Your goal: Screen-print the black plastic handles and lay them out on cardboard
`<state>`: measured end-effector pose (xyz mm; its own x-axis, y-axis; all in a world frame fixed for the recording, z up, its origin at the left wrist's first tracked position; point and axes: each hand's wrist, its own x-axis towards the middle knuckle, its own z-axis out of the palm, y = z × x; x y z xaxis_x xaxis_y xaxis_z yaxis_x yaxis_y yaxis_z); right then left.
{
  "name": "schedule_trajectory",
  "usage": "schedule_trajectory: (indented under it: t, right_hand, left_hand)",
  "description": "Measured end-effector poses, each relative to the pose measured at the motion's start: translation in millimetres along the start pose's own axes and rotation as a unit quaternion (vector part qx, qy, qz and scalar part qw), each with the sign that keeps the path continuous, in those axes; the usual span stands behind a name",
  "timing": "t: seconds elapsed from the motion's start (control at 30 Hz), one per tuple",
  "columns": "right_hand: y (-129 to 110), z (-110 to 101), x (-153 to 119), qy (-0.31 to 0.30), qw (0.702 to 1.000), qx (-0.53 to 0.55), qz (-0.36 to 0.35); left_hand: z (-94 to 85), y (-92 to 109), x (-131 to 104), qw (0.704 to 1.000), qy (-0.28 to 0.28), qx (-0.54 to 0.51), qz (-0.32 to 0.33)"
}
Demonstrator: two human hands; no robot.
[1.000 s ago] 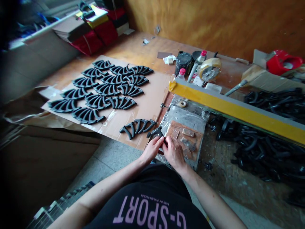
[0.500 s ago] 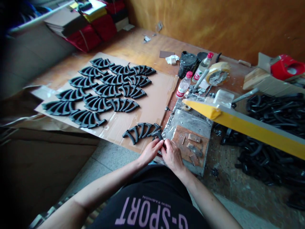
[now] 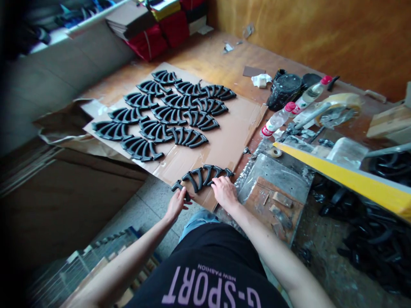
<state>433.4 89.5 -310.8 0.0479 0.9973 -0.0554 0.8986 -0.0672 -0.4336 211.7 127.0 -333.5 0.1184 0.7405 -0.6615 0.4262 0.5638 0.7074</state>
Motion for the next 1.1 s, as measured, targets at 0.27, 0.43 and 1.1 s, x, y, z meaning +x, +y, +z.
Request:
schedule_trajectory:
  t: [0.27,0.43,1.1]
  right_hand:
    - [-5.2,13.2,34.5,-0.114,0.985,-0.09,0.093]
    - [-14.7,17.2,41.5,-0.112,0.988,-0.059,0.087]
    - [-16.7,26.0,42.4,-0.1,0.991,-0.04,0.082]
  left_hand:
    - [-0.3,12.5,31.7,0.957,0.028,0.287,-0.018]
    - [-24.5,40.7,63.9,0.936,0.053,0.349,-0.009]
    - [-9.6,32.2,57.2,0.797,0.255,0.449,0.314]
